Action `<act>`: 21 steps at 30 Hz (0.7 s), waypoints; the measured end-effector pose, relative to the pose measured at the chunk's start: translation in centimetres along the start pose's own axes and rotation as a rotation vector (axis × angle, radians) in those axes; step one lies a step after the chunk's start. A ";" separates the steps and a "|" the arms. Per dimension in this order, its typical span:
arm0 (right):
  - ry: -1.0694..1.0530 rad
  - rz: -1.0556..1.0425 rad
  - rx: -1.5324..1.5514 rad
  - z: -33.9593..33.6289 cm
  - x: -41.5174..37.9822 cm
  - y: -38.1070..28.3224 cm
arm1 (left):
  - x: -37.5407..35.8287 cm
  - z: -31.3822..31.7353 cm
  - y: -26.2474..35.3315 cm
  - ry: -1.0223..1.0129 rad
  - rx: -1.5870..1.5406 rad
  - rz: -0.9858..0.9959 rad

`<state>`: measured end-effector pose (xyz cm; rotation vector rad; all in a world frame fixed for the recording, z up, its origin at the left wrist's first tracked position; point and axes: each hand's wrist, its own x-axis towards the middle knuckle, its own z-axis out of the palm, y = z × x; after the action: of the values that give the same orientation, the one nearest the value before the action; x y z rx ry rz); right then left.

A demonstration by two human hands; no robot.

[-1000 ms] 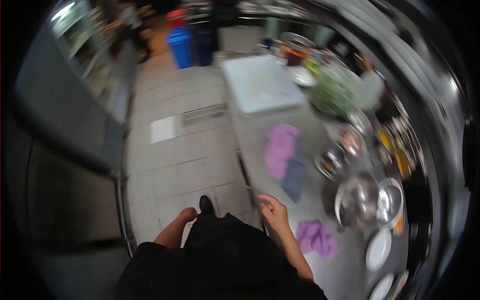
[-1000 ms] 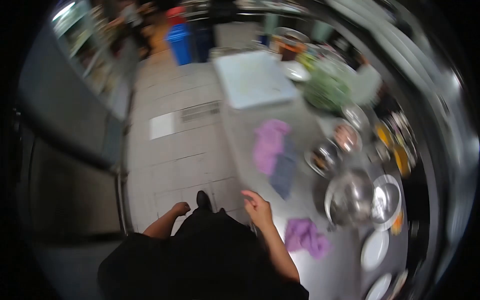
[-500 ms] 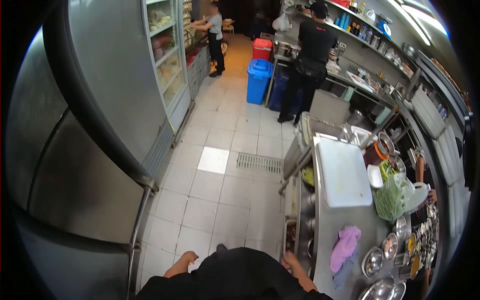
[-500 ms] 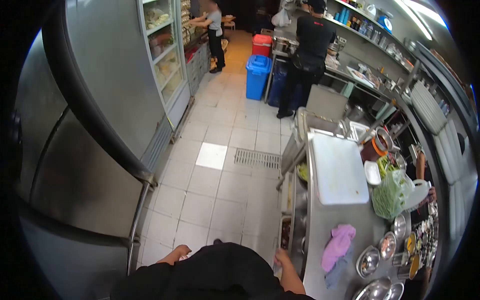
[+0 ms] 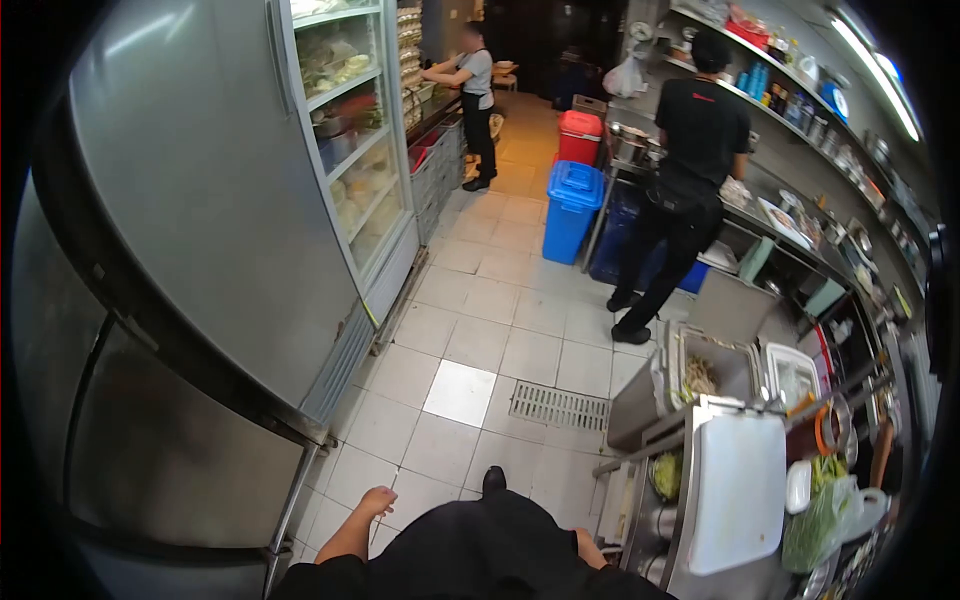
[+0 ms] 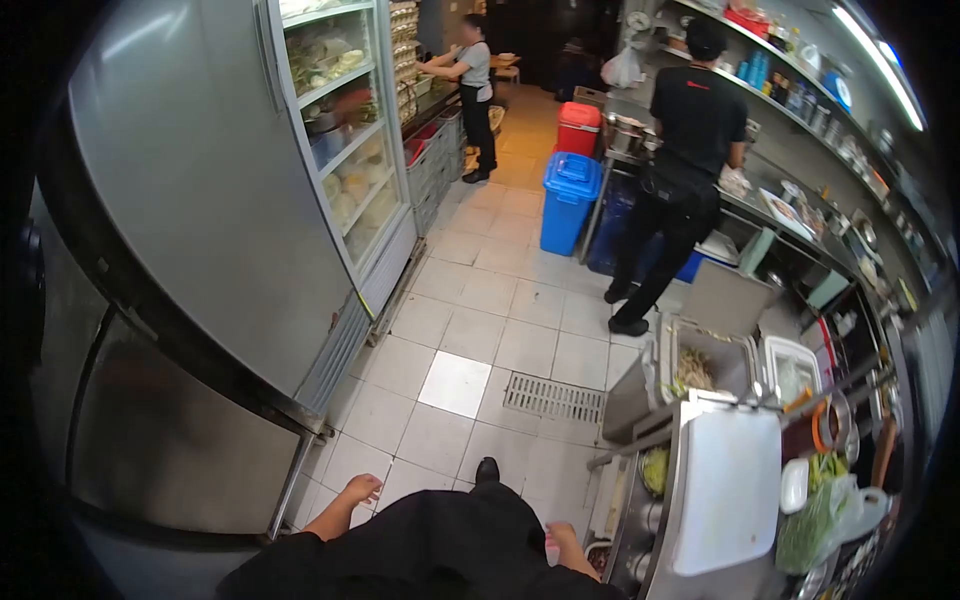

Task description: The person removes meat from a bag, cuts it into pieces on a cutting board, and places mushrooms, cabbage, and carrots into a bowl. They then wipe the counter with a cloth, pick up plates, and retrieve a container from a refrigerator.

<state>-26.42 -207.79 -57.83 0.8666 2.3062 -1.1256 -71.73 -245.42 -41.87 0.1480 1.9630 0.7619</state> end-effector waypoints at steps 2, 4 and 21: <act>0.022 -0.243 -0.426 -4.0 4.1 -0.3 | 1.2 -1.3 2.1 0.059 -0.193 0.037; 0.086 0.551 0.762 -12.6 5.9 -9.1 | 4.0 -3.8 5.1 0.158 -0.270 0.076; 0.094 0.272 0.354 -33.3 28.9 -28.8 | 26.7 -41.1 53.2 0.712 -0.721 0.494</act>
<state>-70.44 -184.57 -40.60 1.3447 2.0075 -1.4137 -130.82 -210.59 -18.89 -0.0992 2.1658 2.0149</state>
